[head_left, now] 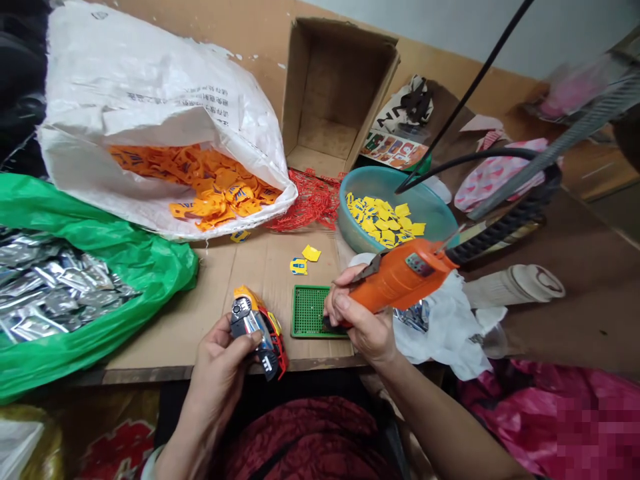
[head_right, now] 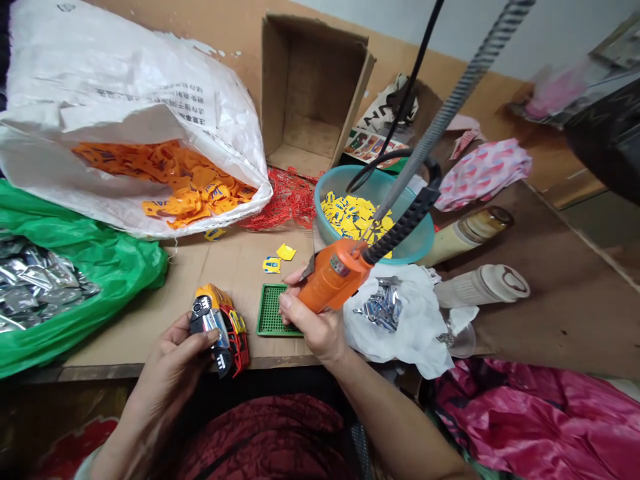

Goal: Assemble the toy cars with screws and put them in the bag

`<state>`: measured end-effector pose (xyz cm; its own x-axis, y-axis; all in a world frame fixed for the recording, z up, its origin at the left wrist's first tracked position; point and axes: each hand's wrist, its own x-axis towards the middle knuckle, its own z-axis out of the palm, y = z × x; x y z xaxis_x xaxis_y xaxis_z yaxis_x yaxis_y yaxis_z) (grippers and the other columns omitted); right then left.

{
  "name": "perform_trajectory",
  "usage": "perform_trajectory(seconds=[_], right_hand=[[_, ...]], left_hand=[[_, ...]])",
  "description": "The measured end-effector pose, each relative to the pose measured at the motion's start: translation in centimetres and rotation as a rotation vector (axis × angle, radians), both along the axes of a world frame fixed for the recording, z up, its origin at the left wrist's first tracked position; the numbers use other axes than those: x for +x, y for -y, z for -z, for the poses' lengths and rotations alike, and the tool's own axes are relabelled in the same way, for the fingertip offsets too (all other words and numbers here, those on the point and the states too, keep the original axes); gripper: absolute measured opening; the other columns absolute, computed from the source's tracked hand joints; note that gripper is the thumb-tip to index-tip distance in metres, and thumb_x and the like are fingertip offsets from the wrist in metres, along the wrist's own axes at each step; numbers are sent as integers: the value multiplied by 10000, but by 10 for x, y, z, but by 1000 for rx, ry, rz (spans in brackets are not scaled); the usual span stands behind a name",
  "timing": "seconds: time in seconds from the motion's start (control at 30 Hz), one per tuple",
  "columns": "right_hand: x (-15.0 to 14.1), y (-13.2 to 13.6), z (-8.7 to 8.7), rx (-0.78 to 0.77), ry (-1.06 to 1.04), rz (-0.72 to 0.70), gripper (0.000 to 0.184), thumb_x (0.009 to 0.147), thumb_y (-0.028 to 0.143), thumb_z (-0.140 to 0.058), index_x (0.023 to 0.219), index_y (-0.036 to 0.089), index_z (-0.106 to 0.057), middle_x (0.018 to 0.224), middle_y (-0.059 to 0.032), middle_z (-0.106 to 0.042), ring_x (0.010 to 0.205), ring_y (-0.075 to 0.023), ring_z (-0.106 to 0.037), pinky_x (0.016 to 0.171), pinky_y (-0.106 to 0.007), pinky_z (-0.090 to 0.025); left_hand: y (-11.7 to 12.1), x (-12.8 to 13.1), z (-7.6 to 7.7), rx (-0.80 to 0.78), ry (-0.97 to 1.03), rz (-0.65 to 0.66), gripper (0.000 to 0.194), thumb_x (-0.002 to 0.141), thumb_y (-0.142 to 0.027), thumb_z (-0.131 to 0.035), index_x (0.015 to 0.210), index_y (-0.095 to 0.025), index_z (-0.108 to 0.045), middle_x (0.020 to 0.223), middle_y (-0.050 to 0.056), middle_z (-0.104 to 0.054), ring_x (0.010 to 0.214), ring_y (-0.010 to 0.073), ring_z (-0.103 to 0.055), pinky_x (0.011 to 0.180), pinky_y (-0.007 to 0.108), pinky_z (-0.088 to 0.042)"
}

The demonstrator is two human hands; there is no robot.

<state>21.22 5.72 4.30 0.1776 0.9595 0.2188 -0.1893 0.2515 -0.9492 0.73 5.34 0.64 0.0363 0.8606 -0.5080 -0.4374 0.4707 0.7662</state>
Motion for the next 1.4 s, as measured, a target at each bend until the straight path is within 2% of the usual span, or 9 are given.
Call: perform_trajectory(seconds=[0.23,0.47,0.67,0.8,0.93,1.07,1.17,1.27,1.4], right_hand=[[1,1,9,15,-23,-29,196,900,318,-721,1034,256,-592,614,77,-541,486,-118,-524,536,-294,-485],[1,1,10,-39,-17,-27,237,877,374,-733,1010,259,-575,603,80,-531,478,-131,-517,526,-310,-499],[-1,1,11,-7,-5,-45,225,888,346,-729,1024,261,-572,614,73,-542,481,-128,-523,527,-306,-493],[0,4,11,-39,1,-45,250,876,371,-740,1019,257,-571,611,68,-539,482,-142,-529,516,-314,-492],[-1,-3,-7,-16,-53,-49,225,859,346,-747,1003,256,-598,588,74,-546,454,-133,-516,517,-307,-481],[-14,-24,-45,122,-192,-76,196,814,327,-748,939,250,-619,503,88,-500,395,-125,-476,502,-303,-472],[-32,-38,-66,143,-234,-134,203,789,337,-750,915,262,-609,492,88,-484,377,-134,-463,474,-311,-467],[-49,-47,-69,138,-232,-211,200,804,345,-735,935,268,-605,504,88,-475,389,-138,-464,494,-328,-486],[-62,-52,-57,116,-212,-296,210,828,342,-727,970,263,-595,537,85,-481,428,-132,-472,504,-306,-463]], left_hand=[[-2,-1,-1,-14,17,22,488,573,-248,-881,1005,-137,-682,767,24,-722,610,146,-634,573,237,-547],[-2,0,1,-9,9,14,476,571,-245,-878,997,-145,-688,726,9,-701,596,160,-637,548,241,-535],[-3,0,0,-14,6,21,506,564,-261,-877,1018,-144,-687,733,9,-702,559,151,-617,511,241,-513],[-6,2,-2,-21,-19,1,491,532,-258,-884,967,-147,-685,729,7,-704,555,146,-609,512,243,-511],[-9,6,-3,5,-24,-9,427,538,-254,-870,902,-150,-672,721,10,-704,565,148,-608,527,251,-522],[-11,11,-8,47,-12,7,377,537,-253,-843,853,-148,-666,682,11,-689,555,148,-585,496,241,-496],[-13,16,-12,81,-62,-2,328,546,-248,-811,826,-151,-671,656,2,-672,527,131,-548,455,217,-453],[-15,18,-15,97,-108,-12,293,534,-235,-790,790,-156,-670,628,-15,-643,503,118,-514,422,205,-428],[-17,20,-19,92,-123,-14,269,519,-223,-760,761,-166,-658,603,-35,-612,479,110,-495,405,206,-424]])
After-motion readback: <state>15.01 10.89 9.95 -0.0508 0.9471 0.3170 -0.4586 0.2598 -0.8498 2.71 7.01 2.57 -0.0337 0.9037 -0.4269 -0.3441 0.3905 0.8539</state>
